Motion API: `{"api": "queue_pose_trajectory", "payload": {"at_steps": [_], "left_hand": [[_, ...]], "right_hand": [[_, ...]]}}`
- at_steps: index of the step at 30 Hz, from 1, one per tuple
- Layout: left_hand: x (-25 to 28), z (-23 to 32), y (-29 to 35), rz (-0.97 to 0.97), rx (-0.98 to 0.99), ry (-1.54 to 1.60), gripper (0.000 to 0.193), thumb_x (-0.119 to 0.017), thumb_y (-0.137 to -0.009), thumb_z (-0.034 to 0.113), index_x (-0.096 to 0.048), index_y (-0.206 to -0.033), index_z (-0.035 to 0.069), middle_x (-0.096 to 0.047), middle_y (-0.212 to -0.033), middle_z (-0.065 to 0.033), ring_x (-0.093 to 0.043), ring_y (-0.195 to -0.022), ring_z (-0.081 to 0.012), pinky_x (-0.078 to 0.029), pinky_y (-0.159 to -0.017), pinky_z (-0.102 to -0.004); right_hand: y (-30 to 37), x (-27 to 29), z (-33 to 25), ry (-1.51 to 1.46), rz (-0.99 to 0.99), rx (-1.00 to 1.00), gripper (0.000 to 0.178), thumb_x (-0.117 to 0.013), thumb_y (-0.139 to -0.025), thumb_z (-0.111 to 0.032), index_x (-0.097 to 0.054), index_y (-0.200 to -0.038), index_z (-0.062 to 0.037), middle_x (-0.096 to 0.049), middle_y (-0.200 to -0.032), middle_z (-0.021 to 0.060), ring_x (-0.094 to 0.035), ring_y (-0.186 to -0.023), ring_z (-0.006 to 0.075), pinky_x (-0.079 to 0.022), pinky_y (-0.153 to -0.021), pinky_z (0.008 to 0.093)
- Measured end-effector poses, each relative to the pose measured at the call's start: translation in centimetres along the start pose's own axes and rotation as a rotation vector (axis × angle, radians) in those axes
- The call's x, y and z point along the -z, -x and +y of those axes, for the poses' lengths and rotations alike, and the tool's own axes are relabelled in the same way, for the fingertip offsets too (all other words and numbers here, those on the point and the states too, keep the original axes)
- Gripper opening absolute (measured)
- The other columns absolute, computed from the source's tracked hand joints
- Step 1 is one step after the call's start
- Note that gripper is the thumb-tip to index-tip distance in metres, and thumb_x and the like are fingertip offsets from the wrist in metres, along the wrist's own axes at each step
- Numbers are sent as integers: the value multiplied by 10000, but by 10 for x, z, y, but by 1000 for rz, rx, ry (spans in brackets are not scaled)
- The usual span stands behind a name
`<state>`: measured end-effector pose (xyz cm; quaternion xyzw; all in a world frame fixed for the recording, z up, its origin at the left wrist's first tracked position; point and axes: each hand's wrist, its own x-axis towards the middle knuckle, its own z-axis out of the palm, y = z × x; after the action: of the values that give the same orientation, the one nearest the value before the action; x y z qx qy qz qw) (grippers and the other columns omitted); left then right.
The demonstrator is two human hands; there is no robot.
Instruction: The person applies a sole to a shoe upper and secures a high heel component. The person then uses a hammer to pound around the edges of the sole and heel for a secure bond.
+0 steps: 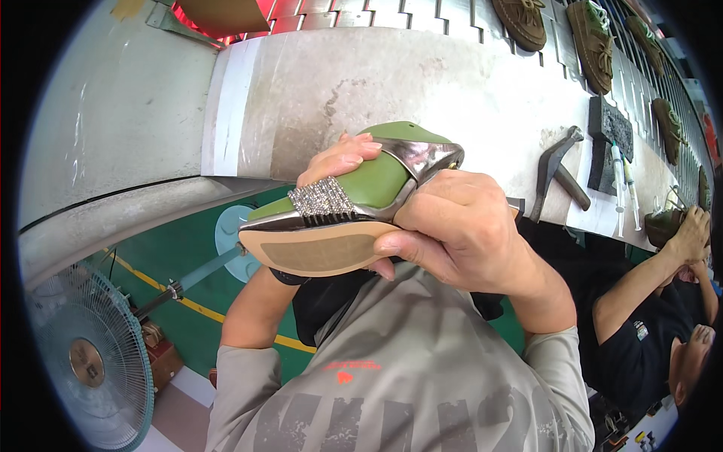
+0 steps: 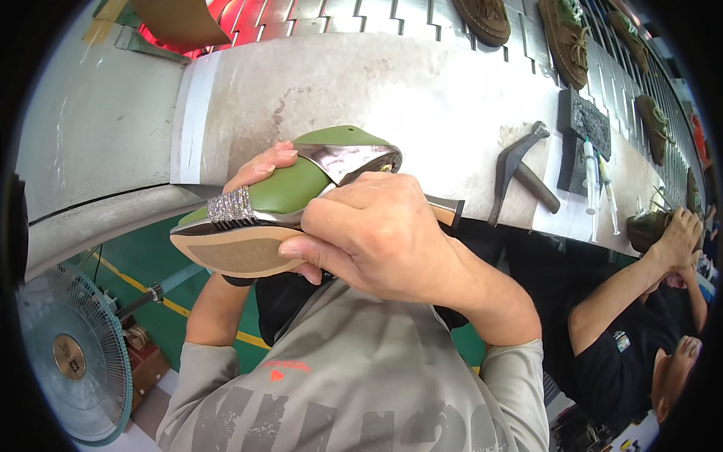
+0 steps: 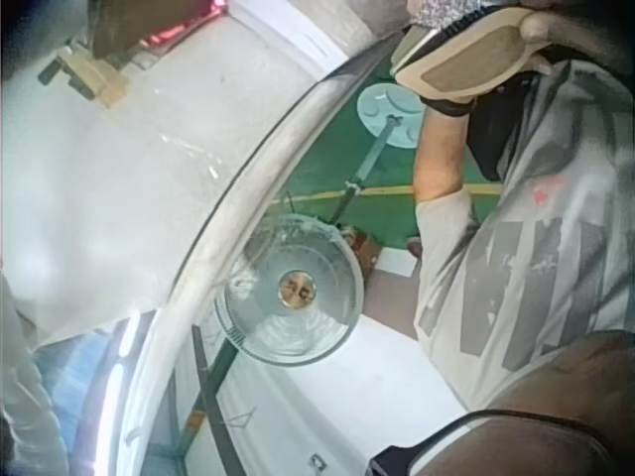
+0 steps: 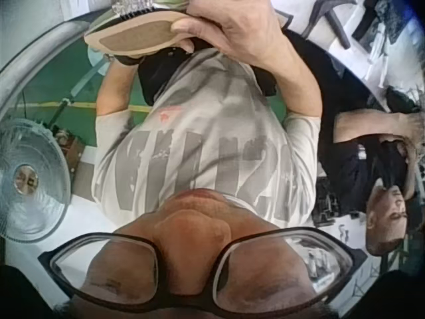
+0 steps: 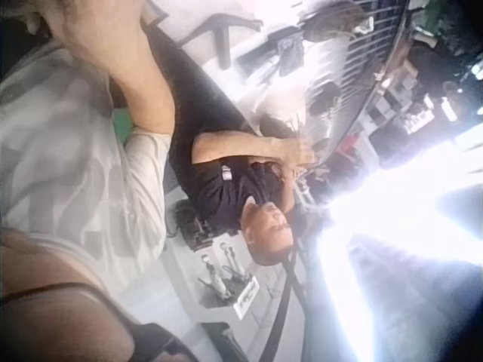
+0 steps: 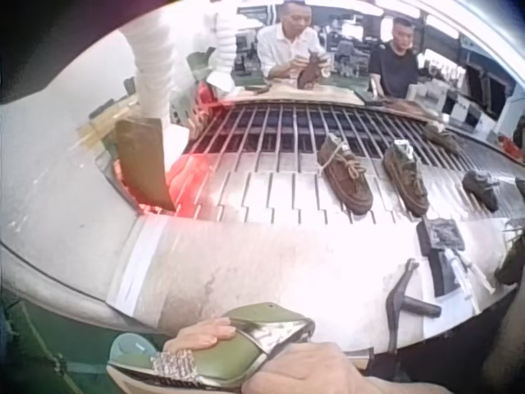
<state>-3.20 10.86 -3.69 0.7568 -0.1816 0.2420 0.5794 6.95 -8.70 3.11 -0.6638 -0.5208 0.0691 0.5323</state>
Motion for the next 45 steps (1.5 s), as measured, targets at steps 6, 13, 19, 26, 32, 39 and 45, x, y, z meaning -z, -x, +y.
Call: {"api": "queue_pose_trajectory", "payload": {"at_steps": [6,13,19,26,32,39,45], "left_hand": [[-4,3,3,12,39,-27,1148,-976,-598,576,-417,-1470,81,-570,-1424,-152,-547,-1367,-334,-328,-1225,-566],[-13,6,9,19,40,-61,1144,-977,-602,527,-379,-1485,111,-545,-1458,-169,-511,-1398,-377,-294,-1244,-569],[-19,7,10,12,36,-77,1130,-991,-598,488,-386,-1480,124,-535,-1464,-167,-499,-1410,-373,-267,-1251,-584],[-28,13,9,24,37,-155,1071,-993,-621,467,-416,-1456,124,-555,-1437,-168,-521,-1386,-372,-282,-1239,-597],[-39,19,1,10,-25,-218,1003,-984,-666,431,-439,-1436,88,-584,-1418,-189,-561,-1348,-378,-308,-1230,-573],[-29,24,-33,-151,332,-245,1058,-968,-689,472,-499,-1485,-42,-551,-1501,-236,-518,-1430,-342,-371,-1210,-424],[-81,-27,-43,257,412,238,523,-582,-1094,278,-493,-1510,-26,-611,-1426,-182,-578,-1331,-223,-462,-1104,-353]], "right_hand": [[2,1,-5,-8,4,-36,341,-806,-888,-236,-579,-659,-124,-599,-566,11,-585,-504,224,-435,-517,358],[12,3,-9,4,-8,-91,345,-798,-898,-227,-581,-652,-120,-580,-552,23,-571,-495,238,-435,-541,369],[16,8,-12,-10,-58,-146,324,-802,-895,-178,-594,-667,-81,-557,-566,65,-589,-512,255,-468,-552,380],[25,5,-4,-11,49,-99,408,-839,-859,-228,-548,-608,-93,-521,-521,61,-516,-463,258,-408,-532,369],[35,19,-3,-198,-9,-249,457,-803,-925,-287,-572,-605,-55,-488,-481,53,-490,-427,213,-385,-462,331],[38,58,8,-284,55,-438,367,-740,-998,-267,-696,-805,42,-502,-554,-9,-419,-554,49,-349,-464,288],[43,40,16,-1006,498,-633,393,-541,-1109,-275,-670,-1177,90,-753,-1075,198,-767,-941,252,-648,-816,387]]}}
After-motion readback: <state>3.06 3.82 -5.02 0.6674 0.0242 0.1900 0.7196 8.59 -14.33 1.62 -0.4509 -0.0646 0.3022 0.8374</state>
